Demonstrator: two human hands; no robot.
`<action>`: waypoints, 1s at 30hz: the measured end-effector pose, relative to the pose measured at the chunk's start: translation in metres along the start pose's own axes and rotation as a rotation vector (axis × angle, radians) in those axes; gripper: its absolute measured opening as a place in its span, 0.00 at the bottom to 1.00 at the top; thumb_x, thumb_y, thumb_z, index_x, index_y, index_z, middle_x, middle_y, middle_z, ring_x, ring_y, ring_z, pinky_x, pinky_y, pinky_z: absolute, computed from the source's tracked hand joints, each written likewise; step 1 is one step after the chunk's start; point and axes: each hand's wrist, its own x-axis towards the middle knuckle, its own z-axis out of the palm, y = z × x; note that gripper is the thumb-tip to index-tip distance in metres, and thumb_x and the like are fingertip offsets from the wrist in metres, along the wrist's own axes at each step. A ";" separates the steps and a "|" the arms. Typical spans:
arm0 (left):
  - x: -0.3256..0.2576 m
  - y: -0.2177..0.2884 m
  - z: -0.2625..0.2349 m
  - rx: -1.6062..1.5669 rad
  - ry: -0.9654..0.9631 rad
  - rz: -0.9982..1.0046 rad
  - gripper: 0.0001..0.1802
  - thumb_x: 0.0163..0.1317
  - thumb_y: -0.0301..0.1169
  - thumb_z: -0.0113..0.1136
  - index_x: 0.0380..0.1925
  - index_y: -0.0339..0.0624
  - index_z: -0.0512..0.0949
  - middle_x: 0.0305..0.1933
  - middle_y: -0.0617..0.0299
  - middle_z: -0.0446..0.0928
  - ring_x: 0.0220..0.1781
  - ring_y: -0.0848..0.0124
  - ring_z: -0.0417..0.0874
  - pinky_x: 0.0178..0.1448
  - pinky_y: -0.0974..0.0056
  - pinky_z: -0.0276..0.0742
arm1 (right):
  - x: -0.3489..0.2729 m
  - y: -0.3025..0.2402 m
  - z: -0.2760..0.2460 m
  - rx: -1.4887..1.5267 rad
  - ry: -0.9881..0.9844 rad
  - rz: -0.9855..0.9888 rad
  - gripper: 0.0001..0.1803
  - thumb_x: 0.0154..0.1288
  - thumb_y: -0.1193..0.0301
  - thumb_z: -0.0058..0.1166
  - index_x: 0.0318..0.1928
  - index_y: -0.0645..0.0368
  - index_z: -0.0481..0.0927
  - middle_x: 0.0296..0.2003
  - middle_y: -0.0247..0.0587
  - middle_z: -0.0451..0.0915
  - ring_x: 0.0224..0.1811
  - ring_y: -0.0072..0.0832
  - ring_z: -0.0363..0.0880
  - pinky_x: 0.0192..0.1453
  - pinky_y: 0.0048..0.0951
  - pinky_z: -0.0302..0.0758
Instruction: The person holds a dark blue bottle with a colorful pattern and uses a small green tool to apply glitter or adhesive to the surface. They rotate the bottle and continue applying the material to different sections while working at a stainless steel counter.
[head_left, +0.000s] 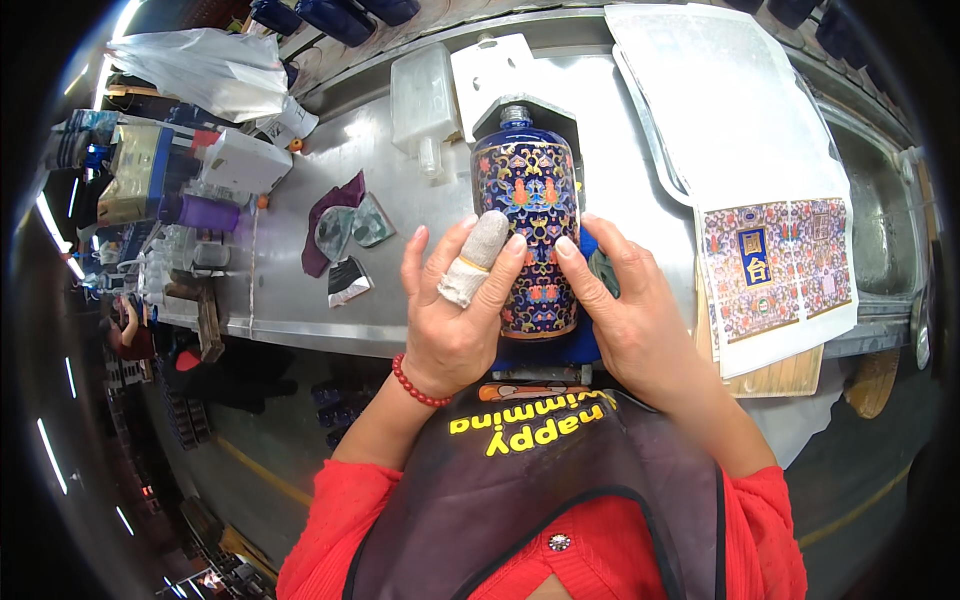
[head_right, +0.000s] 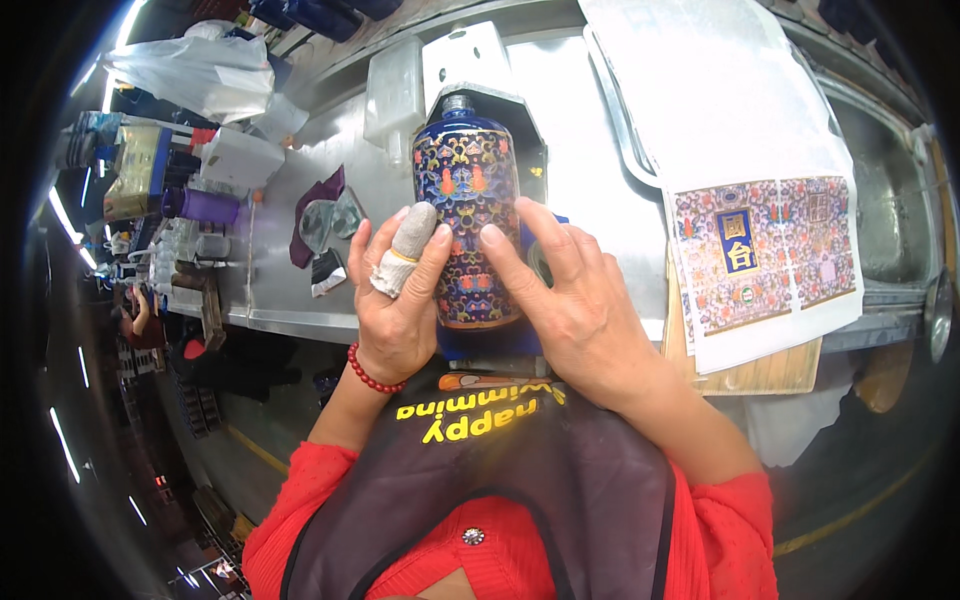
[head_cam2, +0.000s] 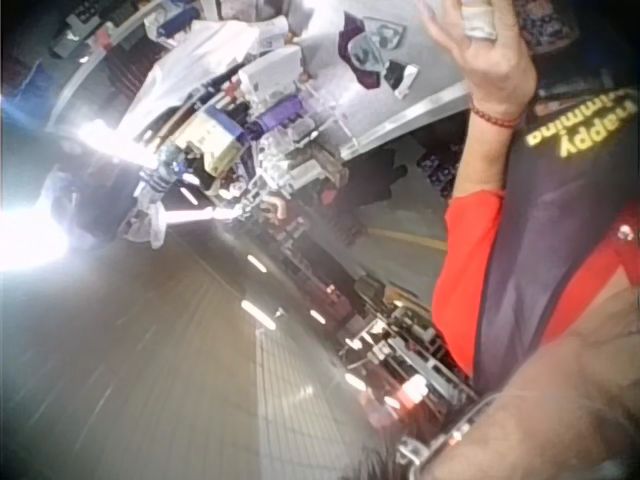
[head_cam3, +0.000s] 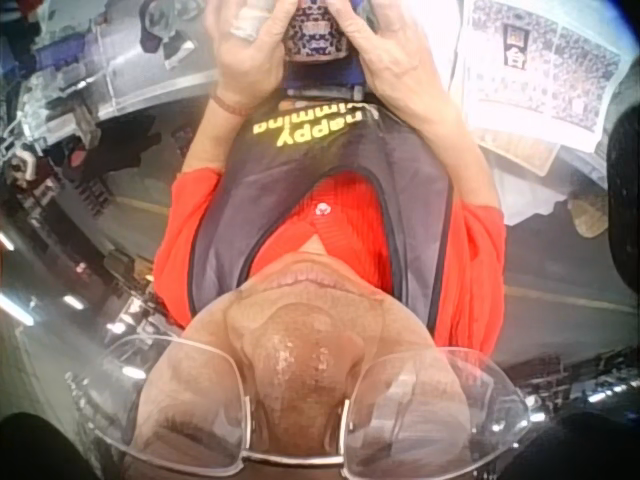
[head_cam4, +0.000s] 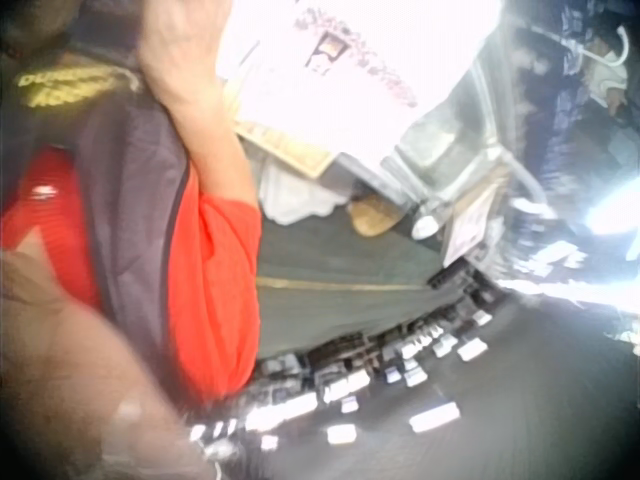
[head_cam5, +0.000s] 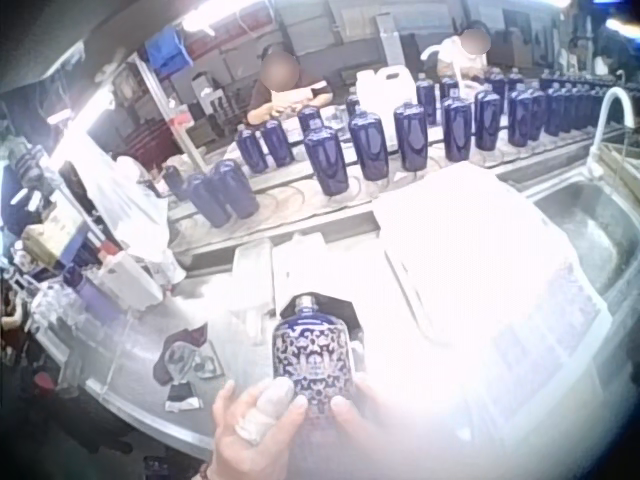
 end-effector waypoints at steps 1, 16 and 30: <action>-0.002 0.002 0.001 -0.001 -0.004 -0.007 0.32 0.58 0.20 0.63 0.66 0.45 0.83 0.67 0.53 0.82 0.71 0.55 0.76 0.82 0.39 0.53 | -0.001 0.000 0.000 -0.011 -0.009 -0.009 0.38 0.61 0.81 0.56 0.75 0.54 0.73 0.71 0.54 0.67 0.63 0.49 0.76 0.56 0.43 0.76; -0.022 0.016 0.005 -0.005 0.003 -0.034 0.32 0.60 0.19 0.61 0.67 0.43 0.81 0.66 0.52 0.83 0.73 0.53 0.75 0.81 0.37 0.55 | -0.019 -0.006 -0.002 -0.066 -0.060 -0.004 0.38 0.61 0.79 0.55 0.75 0.52 0.72 0.72 0.51 0.67 0.63 0.47 0.74 0.57 0.42 0.74; -0.046 0.024 0.003 0.033 -0.025 -0.008 0.29 0.64 0.23 0.63 0.66 0.52 0.84 0.66 0.57 0.83 0.75 0.54 0.75 0.81 0.36 0.56 | -0.039 -0.013 -0.003 -0.102 -0.107 -0.017 0.38 0.60 0.70 0.61 0.74 0.49 0.75 0.74 0.48 0.66 0.66 0.48 0.71 0.62 0.45 0.72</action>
